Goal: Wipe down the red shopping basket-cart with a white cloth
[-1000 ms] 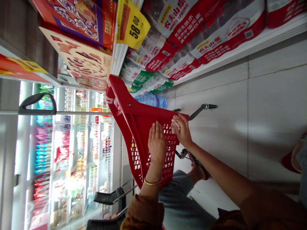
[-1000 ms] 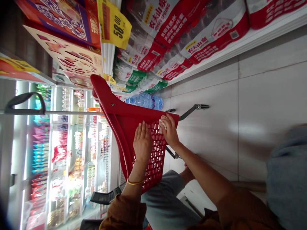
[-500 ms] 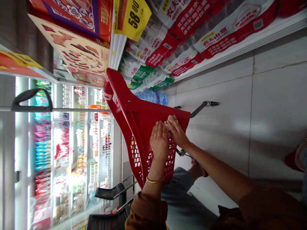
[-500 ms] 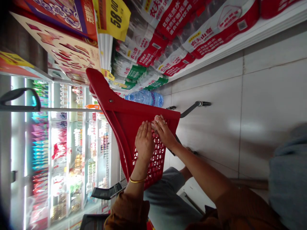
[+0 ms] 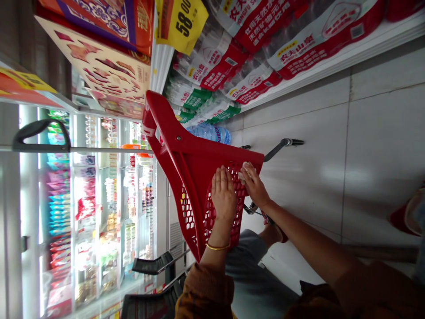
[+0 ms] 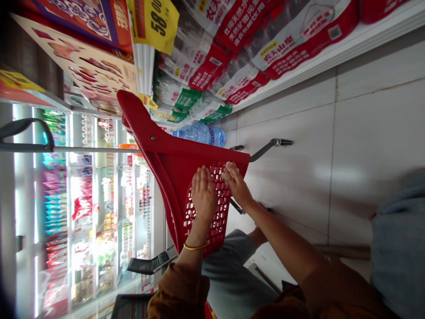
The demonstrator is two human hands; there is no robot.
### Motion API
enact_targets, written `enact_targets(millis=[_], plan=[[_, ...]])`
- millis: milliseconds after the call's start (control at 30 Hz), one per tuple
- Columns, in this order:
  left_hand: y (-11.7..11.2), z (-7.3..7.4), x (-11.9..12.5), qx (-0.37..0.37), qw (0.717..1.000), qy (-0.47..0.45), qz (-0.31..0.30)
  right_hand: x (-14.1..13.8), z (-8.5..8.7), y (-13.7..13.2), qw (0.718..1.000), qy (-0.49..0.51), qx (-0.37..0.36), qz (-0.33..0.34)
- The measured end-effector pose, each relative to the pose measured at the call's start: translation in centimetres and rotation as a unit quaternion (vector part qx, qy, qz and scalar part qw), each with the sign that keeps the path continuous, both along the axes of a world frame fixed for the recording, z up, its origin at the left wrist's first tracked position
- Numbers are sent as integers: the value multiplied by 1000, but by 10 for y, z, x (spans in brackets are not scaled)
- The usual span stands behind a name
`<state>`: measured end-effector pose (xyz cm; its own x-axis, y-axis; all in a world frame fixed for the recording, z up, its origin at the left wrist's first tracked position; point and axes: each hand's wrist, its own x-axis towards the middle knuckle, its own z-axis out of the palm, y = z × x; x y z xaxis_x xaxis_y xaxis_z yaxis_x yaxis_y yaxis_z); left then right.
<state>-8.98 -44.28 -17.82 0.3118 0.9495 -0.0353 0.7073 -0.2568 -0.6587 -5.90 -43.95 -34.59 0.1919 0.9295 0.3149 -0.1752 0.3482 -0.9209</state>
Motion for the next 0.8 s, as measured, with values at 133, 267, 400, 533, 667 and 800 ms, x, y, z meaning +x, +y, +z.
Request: enact_targets(millis=[133,267,400,533,667,800], plan=[[-1,1,0,-12,1000,9,11,0,-11,-8,1000,-18,-13,-20],[1,8,0,-44,999,12,24,0,-4,-9,999,1,-19,-35],[3,16,3,-59,997,31,28,5,19,-1,999,24,-5,-35],[2,27,4,-63,997,45,28,13,52,11,997,48,54,-25],[-5,36,1,-50,997,50,38,19,79,21,993,65,100,0],[-10,39,-2,-51,996,56,40,20,85,29,994,28,101,14]])
